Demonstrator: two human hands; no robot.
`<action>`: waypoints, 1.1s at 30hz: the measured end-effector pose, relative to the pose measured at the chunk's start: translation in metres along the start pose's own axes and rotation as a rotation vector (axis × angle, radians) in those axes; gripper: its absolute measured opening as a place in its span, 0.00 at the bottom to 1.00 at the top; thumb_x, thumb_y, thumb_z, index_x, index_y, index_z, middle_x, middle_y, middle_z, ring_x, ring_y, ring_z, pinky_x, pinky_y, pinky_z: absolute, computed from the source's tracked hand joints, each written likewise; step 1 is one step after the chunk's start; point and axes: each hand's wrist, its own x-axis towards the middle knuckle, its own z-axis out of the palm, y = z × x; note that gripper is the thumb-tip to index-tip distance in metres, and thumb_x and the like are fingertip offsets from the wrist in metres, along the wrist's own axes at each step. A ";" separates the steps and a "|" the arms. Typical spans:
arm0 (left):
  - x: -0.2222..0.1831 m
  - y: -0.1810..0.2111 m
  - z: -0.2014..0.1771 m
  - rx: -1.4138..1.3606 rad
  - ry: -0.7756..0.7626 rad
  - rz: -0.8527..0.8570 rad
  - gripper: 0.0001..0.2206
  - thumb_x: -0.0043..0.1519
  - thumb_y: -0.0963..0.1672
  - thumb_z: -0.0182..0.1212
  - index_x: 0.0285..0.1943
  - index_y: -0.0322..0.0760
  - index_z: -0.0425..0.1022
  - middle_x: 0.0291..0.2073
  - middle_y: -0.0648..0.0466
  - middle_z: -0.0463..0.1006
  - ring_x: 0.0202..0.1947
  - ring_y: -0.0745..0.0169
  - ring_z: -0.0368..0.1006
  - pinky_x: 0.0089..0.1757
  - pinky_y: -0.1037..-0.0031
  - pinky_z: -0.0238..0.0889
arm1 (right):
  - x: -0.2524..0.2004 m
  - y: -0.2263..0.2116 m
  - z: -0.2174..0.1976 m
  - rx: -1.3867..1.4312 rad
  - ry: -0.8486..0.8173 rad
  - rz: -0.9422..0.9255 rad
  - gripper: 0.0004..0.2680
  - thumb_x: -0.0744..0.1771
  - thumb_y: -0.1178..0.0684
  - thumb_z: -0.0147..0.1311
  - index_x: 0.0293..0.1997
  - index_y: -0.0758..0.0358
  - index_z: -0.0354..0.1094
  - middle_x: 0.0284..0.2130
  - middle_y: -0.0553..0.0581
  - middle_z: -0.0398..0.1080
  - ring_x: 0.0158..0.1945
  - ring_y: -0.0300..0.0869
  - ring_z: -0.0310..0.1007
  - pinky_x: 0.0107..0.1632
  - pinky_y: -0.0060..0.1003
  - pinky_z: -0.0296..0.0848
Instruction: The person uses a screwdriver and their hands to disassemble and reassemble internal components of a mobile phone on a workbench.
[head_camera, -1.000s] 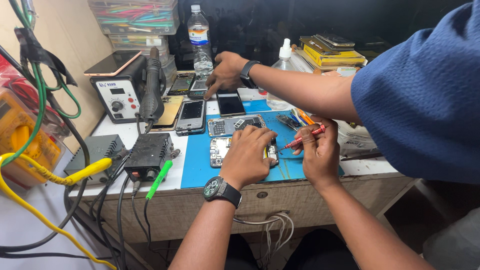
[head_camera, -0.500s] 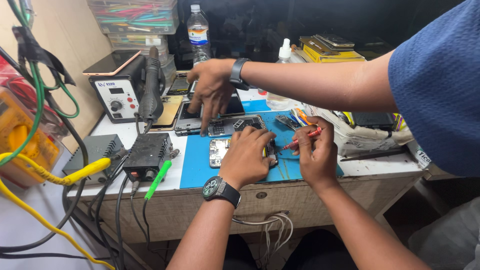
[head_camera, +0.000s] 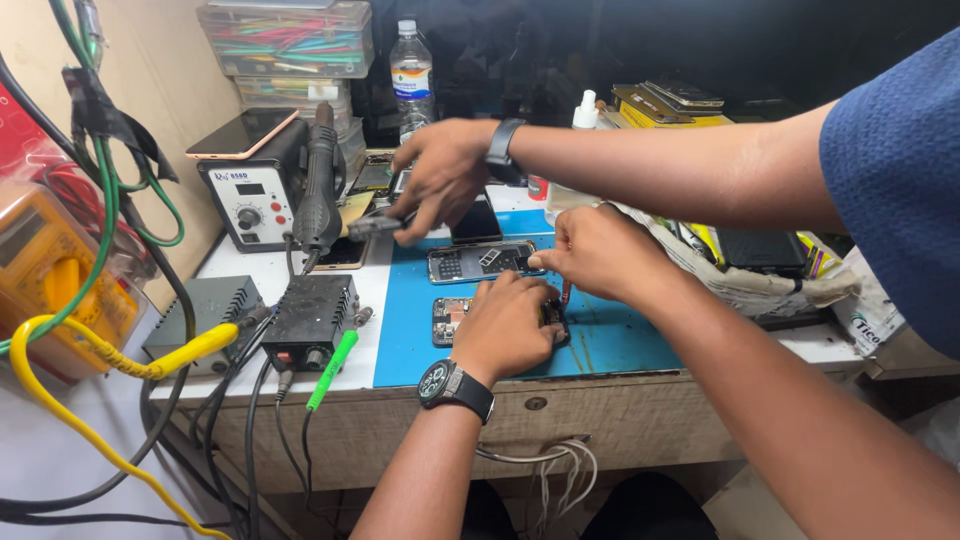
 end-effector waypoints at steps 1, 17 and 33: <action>0.001 0.000 0.000 0.002 0.009 0.012 0.20 0.52 0.49 0.69 0.51 0.39 0.80 0.53 0.52 0.78 0.58 0.52 0.66 0.56 0.60 0.56 | 0.003 -0.002 0.000 0.007 0.016 -0.018 0.13 0.63 0.44 0.66 0.32 0.66 0.74 0.25 0.63 0.75 0.34 0.52 0.79 0.42 0.47 0.74; -0.003 0.002 -0.005 -0.067 0.015 0.002 0.18 0.49 0.48 0.71 0.48 0.41 0.82 0.51 0.55 0.80 0.55 0.54 0.68 0.54 0.63 0.57 | -0.025 -0.013 -0.018 0.085 -0.071 -0.132 0.10 0.58 0.56 0.60 0.39 0.61 0.74 0.31 0.60 0.79 0.39 0.49 0.79 0.44 0.44 0.75; -0.001 0.004 -0.006 -0.061 0.027 -0.034 0.19 0.49 0.49 0.70 0.48 0.40 0.82 0.51 0.53 0.80 0.56 0.52 0.68 0.55 0.61 0.57 | -0.026 -0.022 -0.037 -0.145 -0.218 -0.100 0.13 0.59 0.55 0.61 0.47 0.55 0.75 0.34 0.59 0.79 0.43 0.48 0.80 0.48 0.44 0.75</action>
